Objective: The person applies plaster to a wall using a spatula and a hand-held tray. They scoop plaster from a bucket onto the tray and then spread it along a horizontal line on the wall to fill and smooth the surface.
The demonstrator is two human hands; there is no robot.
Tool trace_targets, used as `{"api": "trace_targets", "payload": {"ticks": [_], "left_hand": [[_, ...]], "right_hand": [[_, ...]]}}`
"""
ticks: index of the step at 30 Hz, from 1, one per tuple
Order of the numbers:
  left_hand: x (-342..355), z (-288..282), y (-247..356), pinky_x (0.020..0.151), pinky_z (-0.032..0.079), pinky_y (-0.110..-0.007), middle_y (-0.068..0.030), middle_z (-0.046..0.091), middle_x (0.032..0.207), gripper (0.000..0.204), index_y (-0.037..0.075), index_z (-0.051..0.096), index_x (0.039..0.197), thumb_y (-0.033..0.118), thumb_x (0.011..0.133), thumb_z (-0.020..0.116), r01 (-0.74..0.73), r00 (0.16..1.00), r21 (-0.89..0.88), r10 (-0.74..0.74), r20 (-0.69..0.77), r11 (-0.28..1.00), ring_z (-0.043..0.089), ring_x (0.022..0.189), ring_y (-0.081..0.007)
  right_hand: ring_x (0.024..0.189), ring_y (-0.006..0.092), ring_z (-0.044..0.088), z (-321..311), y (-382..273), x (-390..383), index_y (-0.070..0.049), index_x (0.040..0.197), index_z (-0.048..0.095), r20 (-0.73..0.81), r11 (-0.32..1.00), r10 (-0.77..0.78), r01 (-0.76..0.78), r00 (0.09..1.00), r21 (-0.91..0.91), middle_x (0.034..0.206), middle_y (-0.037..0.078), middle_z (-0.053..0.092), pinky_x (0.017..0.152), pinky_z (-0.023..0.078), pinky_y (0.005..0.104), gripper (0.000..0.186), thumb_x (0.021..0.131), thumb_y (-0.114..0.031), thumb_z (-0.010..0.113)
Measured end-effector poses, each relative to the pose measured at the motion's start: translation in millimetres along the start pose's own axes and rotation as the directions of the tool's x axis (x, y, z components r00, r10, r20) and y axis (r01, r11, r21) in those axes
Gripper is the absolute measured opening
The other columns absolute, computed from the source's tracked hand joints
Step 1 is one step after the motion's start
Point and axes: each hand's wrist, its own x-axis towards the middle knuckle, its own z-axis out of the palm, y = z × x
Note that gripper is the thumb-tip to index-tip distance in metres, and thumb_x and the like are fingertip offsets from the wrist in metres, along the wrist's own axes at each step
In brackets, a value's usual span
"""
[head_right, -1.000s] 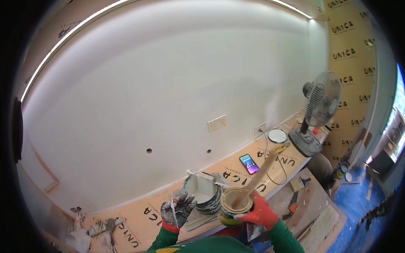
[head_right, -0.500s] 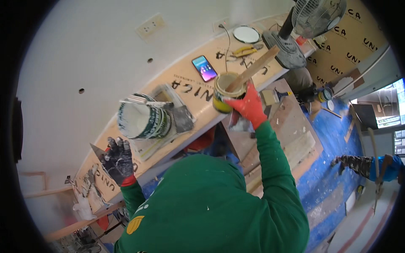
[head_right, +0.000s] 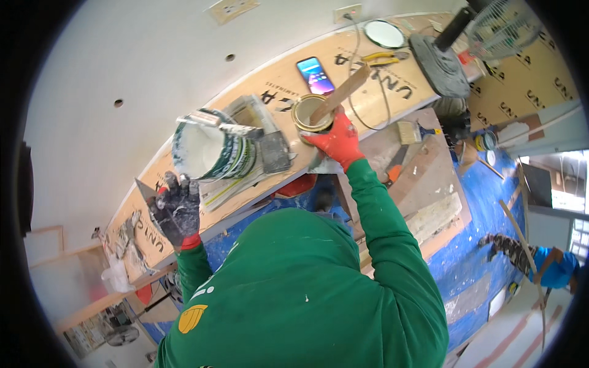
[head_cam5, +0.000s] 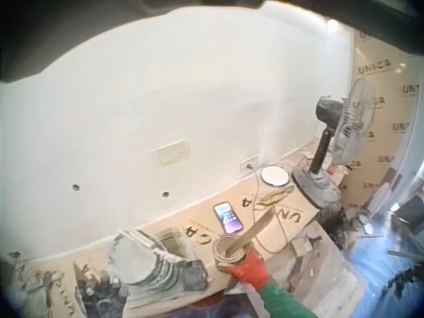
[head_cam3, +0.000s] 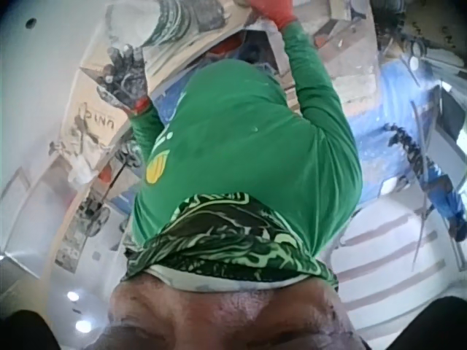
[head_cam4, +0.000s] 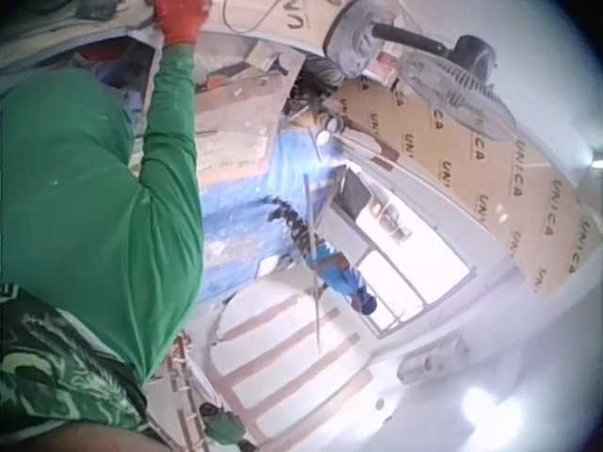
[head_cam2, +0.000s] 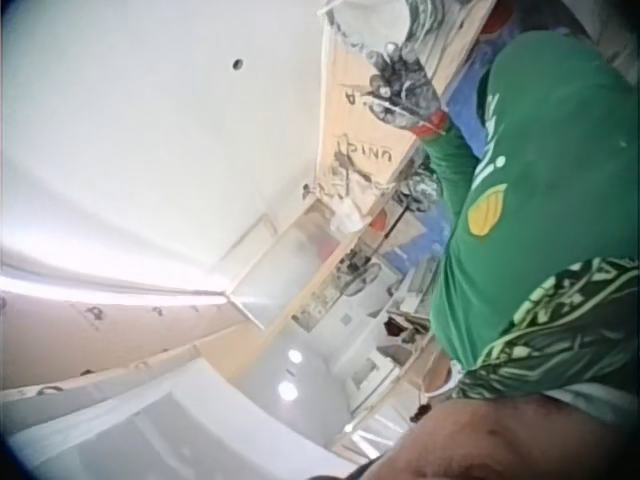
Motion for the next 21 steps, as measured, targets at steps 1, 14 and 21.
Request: {"api": "trace_targets", "payload": {"ticks": [1, 14, 21], "left_hand": [[-1, -5, 4, 0.115, 0.028, -0.055, -0.015, 0.052, 0.142, 0.035, 0.011, 0.062, 0.082, 0.037, 0.1, 0.049, -0.013, 1.0, 0.007, 0.013, 0.002, 1.0, 0.044, 0.134, -0.0378], [8, -214, 68, 0.116, 0.025, -0.057, -0.0209, 0.047, 0.145, 0.039, 0.004, 0.06, 0.116, 0.032, 0.088, 0.055, -0.078, 0.997, -0.297, 0.069, -0.041, 0.952, 0.039, 0.137, -0.0404], [18, -203, 56, 0.091, 0.049, -0.034, -0.0081, 0.066, 0.1, 0.035, 0.002, 0.062, 0.115, 0.026, 0.089, 0.058, 0.041, 0.941, -0.144, -0.087, -0.329, 0.989, 0.062, 0.096, -0.0195]], "right_hand": [[0.112, 0.0277, 0.061, 5, -1, -4, -0.004, 0.131, 0.047, 0.017, 1.0, 0.017, -0.017, 1.0, 0.011, 0.121, 0.013, 0.063, 0.095, 0.048, 0.0382, 0.084, 0.065, -0.036, 0.088], [0.126, 0.0274, 0.052, 64, -70, -56, 0.01, 0.14, 0.041, 0.511, 0.972, 0.038, -0.15, 0.859, 0.18, 0.135, 0.024, 0.055, 0.105, 0.038, 0.0355, 0.07, 0.089, -0.029, 0.068], [0.126, 0.0244, 0.049, 133, -79, -32, 0.003, 0.144, 0.04, 0.555, 0.92, 0.071, -0.27, 0.829, 0.285, 0.141, 0.017, 0.05, 0.106, 0.037, 0.031, 0.054, 0.1, -0.026, 0.053]]}}
